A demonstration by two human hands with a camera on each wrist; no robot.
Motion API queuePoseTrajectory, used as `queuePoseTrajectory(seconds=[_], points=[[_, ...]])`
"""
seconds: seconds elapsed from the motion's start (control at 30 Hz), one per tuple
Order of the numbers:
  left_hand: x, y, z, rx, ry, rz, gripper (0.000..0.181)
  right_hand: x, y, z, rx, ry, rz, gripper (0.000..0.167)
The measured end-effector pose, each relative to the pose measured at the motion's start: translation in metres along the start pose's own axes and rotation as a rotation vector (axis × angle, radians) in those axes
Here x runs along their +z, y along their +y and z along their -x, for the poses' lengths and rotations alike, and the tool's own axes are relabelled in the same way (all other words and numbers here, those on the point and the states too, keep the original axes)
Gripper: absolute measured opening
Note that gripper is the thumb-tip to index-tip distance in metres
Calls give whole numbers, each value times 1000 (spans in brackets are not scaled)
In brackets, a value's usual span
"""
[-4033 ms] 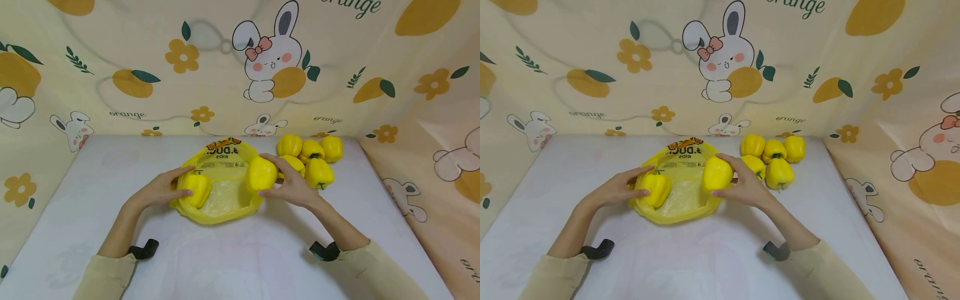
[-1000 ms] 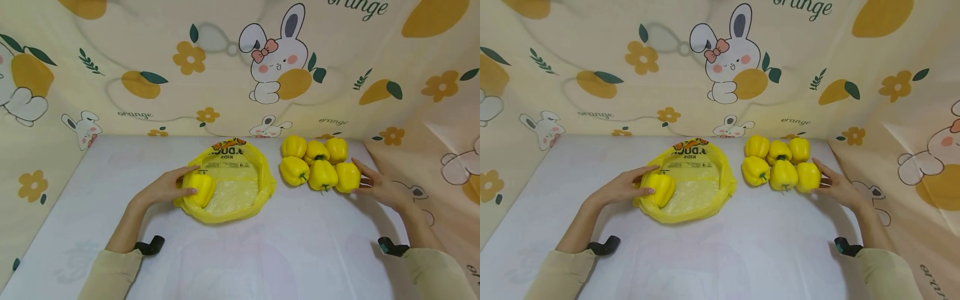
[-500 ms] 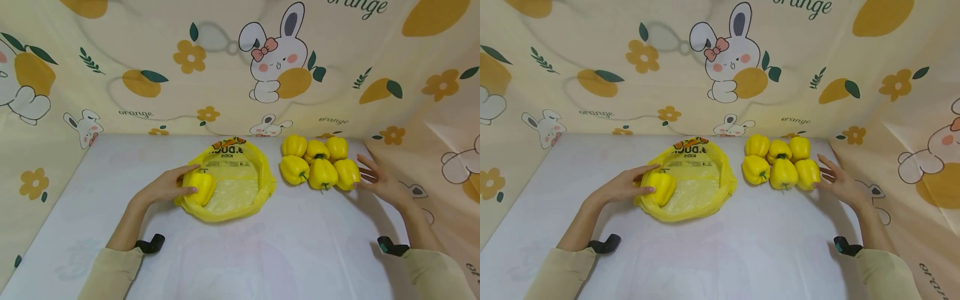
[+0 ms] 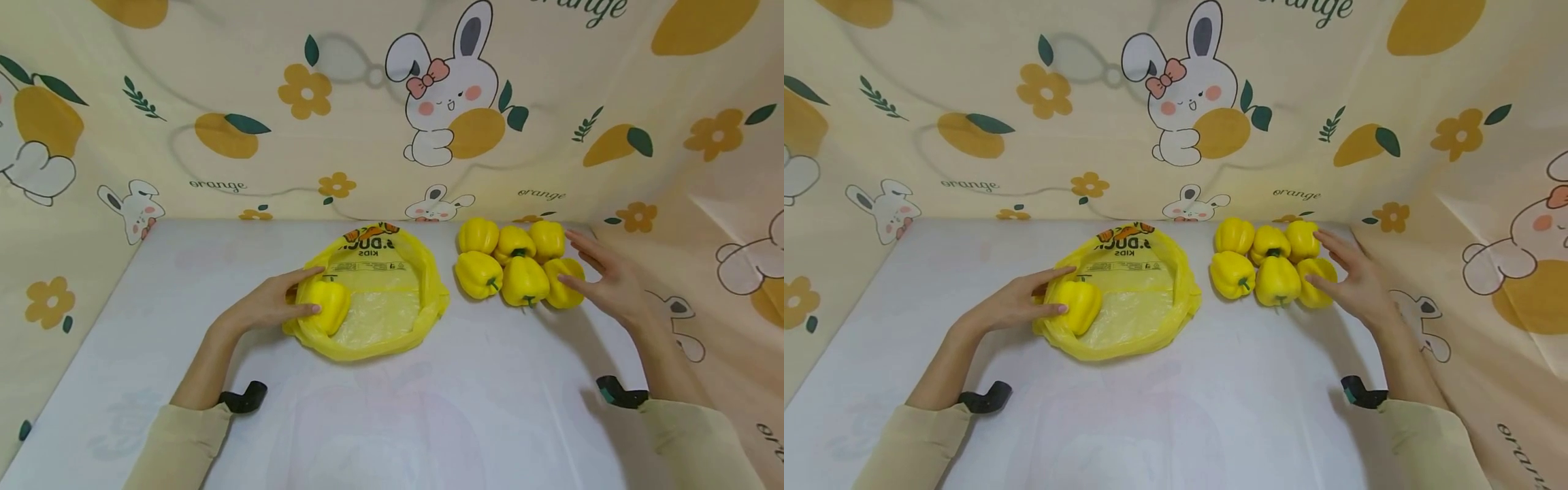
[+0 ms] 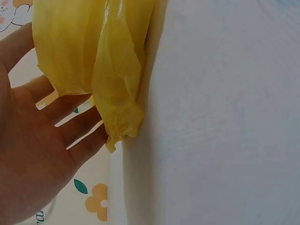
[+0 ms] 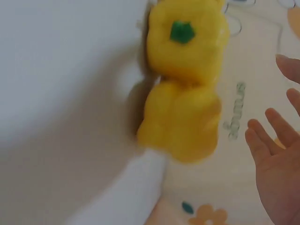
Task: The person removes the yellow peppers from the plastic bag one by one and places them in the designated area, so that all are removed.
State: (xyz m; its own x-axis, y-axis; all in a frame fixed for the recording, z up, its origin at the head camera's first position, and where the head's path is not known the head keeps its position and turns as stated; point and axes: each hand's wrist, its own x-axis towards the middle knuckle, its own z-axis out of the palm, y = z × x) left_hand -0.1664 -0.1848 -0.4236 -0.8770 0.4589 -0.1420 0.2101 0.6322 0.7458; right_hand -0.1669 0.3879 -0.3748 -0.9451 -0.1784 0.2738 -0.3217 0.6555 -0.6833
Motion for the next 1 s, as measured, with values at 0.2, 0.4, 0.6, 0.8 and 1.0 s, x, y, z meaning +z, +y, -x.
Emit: queuePoseTrajectory(seconds=[0.2,0.4,0.6,0.8,1.0], points=[[-2,2,-1,-5,0,-5,80,16,-49,-4,-93,1,-74,70],[-2,2,0,-2,1,-4,81,37,-52,-14,-167,-59,-130,73],[-2,0,2,10,7,-7,82,62,-53,-25,-195,-117,-198,72],[0,-2,4,19,3,-23,84,92,-65,-32,-202,-172,-296,69],[2,-1,3,-5,2,-23,88,122,-80,-38,-238,-250,-308,67]])
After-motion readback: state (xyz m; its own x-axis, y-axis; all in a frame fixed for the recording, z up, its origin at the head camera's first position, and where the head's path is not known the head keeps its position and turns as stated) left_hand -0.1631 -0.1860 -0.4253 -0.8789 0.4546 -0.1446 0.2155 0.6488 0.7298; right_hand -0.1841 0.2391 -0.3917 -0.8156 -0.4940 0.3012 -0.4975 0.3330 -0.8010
